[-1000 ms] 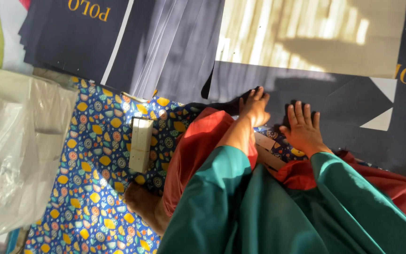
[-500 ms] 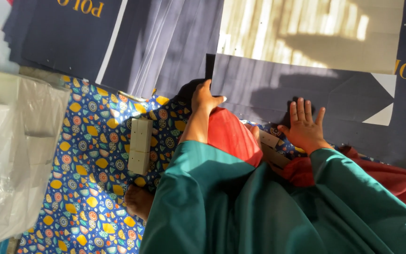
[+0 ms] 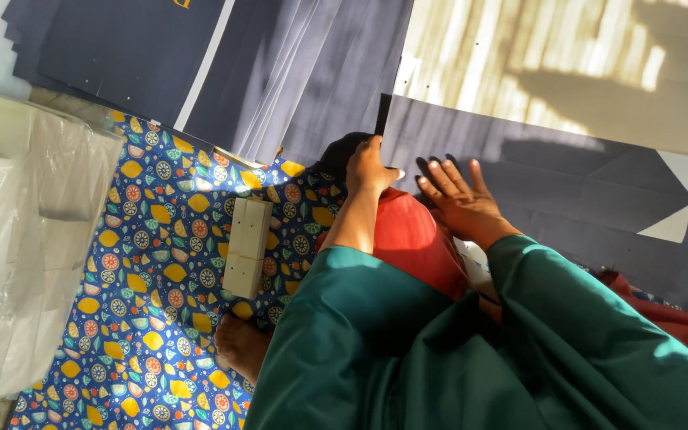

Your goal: The person applies adhesive to white cardboard strips with a stick and presses them onto printed cardboard sheets, folding the sheets along pre-scored lines to form sections of shopping bags.

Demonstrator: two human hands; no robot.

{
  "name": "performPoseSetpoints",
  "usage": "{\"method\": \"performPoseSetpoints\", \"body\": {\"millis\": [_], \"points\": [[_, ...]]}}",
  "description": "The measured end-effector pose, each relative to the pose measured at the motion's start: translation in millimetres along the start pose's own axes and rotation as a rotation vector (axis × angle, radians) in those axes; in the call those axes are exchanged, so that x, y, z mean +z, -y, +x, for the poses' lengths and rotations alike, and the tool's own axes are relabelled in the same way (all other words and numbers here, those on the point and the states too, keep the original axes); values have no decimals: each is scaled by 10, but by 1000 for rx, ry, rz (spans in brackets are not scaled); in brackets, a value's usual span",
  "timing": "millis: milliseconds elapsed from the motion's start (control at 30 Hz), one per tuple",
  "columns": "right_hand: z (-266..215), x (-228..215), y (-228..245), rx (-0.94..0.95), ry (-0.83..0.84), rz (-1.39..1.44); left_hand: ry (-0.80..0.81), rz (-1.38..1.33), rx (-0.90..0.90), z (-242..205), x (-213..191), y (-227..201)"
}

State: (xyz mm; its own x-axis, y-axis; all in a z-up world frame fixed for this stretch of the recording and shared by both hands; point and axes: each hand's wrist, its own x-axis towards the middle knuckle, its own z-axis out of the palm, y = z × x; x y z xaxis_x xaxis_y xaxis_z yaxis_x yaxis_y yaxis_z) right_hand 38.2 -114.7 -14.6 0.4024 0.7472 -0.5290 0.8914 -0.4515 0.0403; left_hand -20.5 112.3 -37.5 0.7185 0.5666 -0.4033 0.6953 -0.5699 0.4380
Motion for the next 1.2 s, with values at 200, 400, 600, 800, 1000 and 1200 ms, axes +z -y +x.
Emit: {"method": "performPoseSetpoints", "body": {"millis": [200,400,600,800,1000,1200], "points": [[61,-312,145,-49,19,-150,-22,-51,-14,63,112,122],[75,-363,130,-75,-2,-130,-110,63,-70,-72,-165,158],[80,-478,133,-51,-15,-127,-85,-1,-101,-58,-197,115],[147,-711,327,-76,-65,-134,-20,-25,-156,-7,-302,70],[368,-633,305,-94,-118,-169,76,-21,-215,-20,-557,-133],[494,-702,414,-157,-237,-253,67,13,-288,168,-433,-221]]}}
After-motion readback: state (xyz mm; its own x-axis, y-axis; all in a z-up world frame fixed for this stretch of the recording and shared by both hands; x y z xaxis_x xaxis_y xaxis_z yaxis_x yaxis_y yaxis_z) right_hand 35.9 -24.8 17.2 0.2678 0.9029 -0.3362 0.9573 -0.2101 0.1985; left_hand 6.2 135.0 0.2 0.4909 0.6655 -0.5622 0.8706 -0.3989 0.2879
